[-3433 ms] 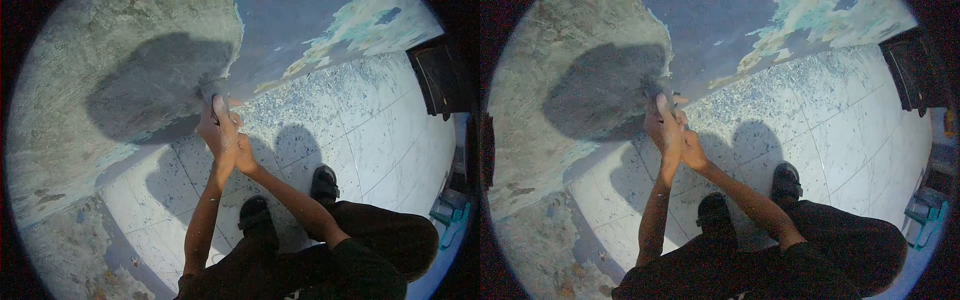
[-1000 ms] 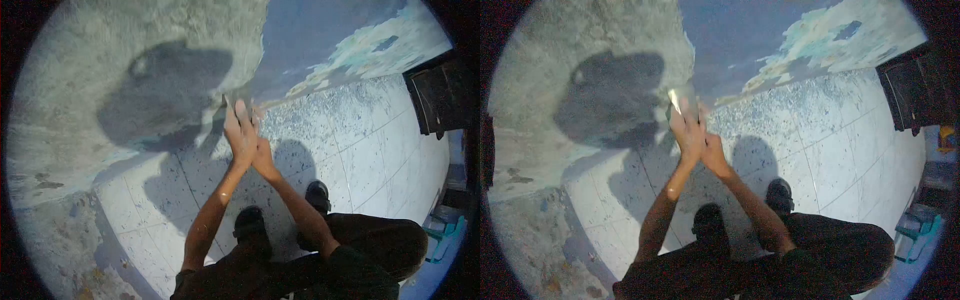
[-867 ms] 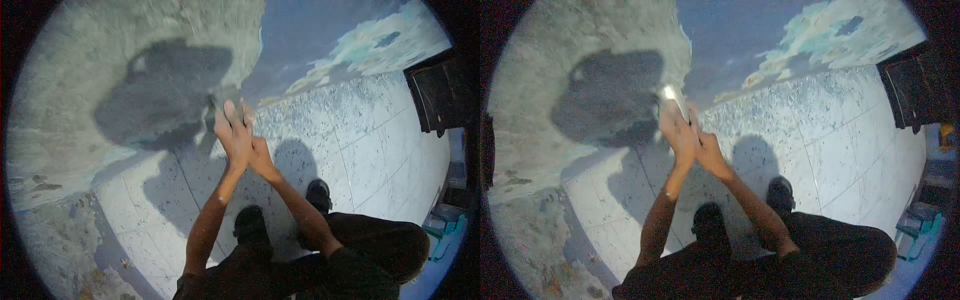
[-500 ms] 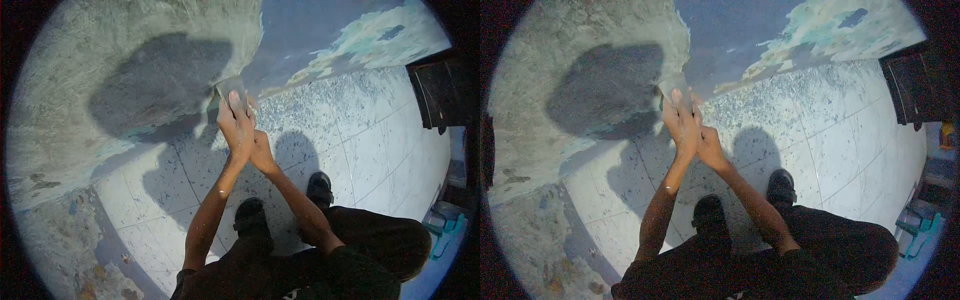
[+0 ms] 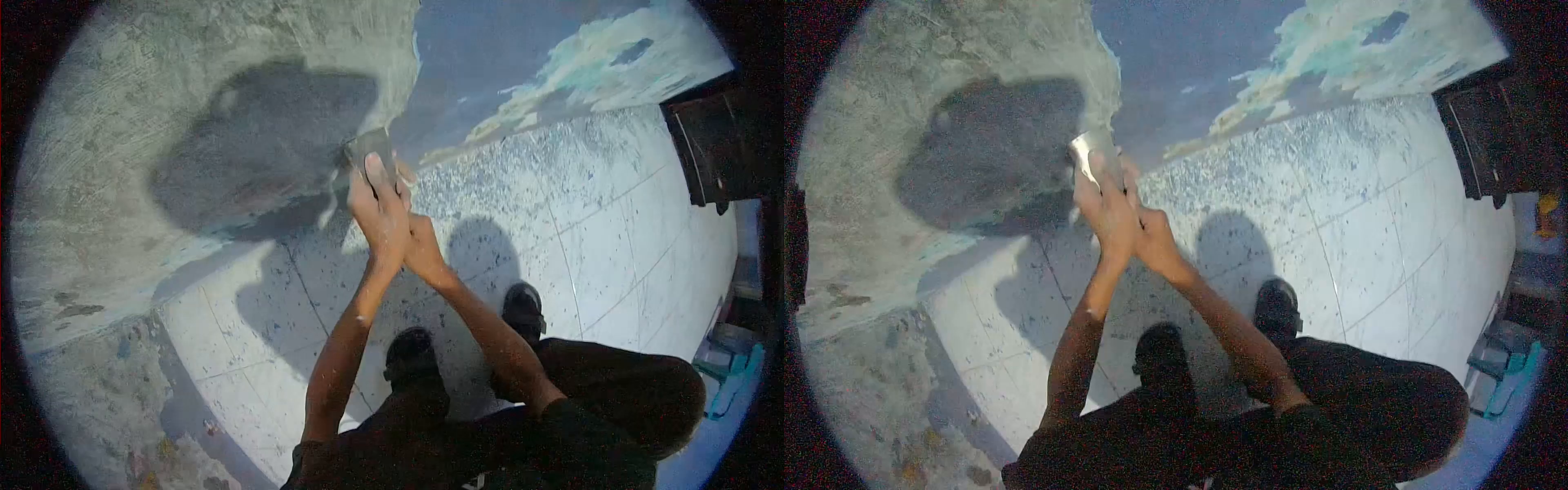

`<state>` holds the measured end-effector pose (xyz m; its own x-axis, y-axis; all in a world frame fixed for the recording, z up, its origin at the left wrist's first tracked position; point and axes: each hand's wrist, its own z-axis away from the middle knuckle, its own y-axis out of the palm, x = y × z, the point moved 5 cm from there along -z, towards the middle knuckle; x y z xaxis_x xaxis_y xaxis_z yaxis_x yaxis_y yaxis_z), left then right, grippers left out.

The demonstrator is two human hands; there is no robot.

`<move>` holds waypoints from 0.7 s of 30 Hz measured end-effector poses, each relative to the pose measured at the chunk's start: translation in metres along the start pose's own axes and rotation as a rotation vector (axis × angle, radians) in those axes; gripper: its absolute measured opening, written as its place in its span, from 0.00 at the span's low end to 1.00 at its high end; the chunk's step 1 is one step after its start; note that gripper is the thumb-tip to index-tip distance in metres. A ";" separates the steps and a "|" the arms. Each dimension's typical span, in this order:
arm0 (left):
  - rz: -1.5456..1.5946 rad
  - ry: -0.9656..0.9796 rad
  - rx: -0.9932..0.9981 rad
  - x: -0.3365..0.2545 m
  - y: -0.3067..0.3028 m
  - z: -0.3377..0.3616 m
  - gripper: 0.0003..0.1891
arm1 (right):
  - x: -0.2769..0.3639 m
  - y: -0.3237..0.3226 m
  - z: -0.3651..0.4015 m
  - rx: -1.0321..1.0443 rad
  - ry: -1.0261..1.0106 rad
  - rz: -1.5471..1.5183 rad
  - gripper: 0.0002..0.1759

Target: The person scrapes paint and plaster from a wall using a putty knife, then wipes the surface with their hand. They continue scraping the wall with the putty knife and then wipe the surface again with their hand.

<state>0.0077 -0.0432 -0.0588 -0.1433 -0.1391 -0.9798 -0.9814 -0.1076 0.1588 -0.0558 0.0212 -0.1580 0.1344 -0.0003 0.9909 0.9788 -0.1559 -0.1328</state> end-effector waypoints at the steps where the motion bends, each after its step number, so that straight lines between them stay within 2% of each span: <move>1: -0.045 -0.024 0.002 0.007 -0.002 0.004 0.20 | 0.001 -0.003 -0.007 0.013 0.023 0.001 0.08; 3: -0.123 -0.040 0.005 0.006 0.000 0.002 0.20 | 0.003 -0.003 -0.006 0.001 0.034 -0.088 0.08; 4: -0.054 -0.091 -0.016 0.007 0.002 0.003 0.20 | -0.002 0.000 -0.003 -0.001 0.055 -0.134 0.08; 7: -0.032 -0.095 0.071 0.015 -0.003 0.003 0.20 | -0.020 0.005 0.003 0.006 0.060 -0.127 0.12; 10: -0.147 -0.033 0.037 0.011 -0.004 0.005 0.20 | -0.018 0.006 0.004 -0.005 0.084 -0.201 0.09; 13: -0.087 -0.143 0.051 0.019 -0.004 0.003 0.19 | -0.014 0.004 0.000 -0.006 0.002 -0.100 0.09; 16: -0.015 -0.079 0.043 0.017 -0.002 0.003 0.19 | -0.026 0.006 0.000 -0.033 0.014 -0.118 0.11; 19: -0.042 -0.143 0.007 0.021 -0.002 0.003 0.19 | -0.013 0.004 -0.003 -0.058 -0.042 -0.176 0.09; 21: 0.016 -0.125 0.041 0.021 0.000 0.001 0.19 | -0.025 0.003 -0.004 -0.016 0.024 -0.132 0.09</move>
<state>0.0048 -0.0453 -0.0796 -0.1716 -0.0162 -0.9850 -0.9829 -0.0652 0.1723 -0.0572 0.0168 -0.1835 0.0002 -0.0025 1.0000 0.9851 -0.1720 -0.0006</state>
